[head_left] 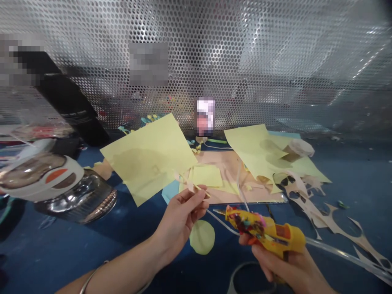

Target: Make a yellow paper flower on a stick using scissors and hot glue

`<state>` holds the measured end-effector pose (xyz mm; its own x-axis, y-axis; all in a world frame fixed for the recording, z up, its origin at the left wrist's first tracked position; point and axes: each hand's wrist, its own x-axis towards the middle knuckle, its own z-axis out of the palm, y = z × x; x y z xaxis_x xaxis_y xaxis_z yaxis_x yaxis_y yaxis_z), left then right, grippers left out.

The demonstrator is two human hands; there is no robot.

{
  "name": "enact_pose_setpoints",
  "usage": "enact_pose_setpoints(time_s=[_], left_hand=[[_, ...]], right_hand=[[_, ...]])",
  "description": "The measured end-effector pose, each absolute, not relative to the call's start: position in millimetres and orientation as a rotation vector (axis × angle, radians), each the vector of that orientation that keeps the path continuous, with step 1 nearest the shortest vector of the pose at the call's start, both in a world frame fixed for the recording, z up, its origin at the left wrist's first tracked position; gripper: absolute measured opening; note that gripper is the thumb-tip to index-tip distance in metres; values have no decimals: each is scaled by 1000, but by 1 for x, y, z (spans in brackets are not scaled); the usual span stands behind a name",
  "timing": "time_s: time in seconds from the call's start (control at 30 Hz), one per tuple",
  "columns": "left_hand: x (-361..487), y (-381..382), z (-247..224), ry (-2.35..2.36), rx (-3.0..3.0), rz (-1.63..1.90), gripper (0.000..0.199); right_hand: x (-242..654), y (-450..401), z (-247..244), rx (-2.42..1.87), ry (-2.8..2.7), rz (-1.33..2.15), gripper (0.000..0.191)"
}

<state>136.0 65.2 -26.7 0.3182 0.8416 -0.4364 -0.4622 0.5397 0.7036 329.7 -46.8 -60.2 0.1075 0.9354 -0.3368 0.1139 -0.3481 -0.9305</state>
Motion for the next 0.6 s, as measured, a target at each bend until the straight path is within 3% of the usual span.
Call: enact_pose_setpoints(time_s=[0.3,0.6], left_hand=[[135,67,-25,893,521,901,30],[134,67,-27,904,562,902,24]], right_hand=[[326,-47,-51,-1541,-1083,1353,43],[330,-44,-61,-1550,-1122,1368,44]])
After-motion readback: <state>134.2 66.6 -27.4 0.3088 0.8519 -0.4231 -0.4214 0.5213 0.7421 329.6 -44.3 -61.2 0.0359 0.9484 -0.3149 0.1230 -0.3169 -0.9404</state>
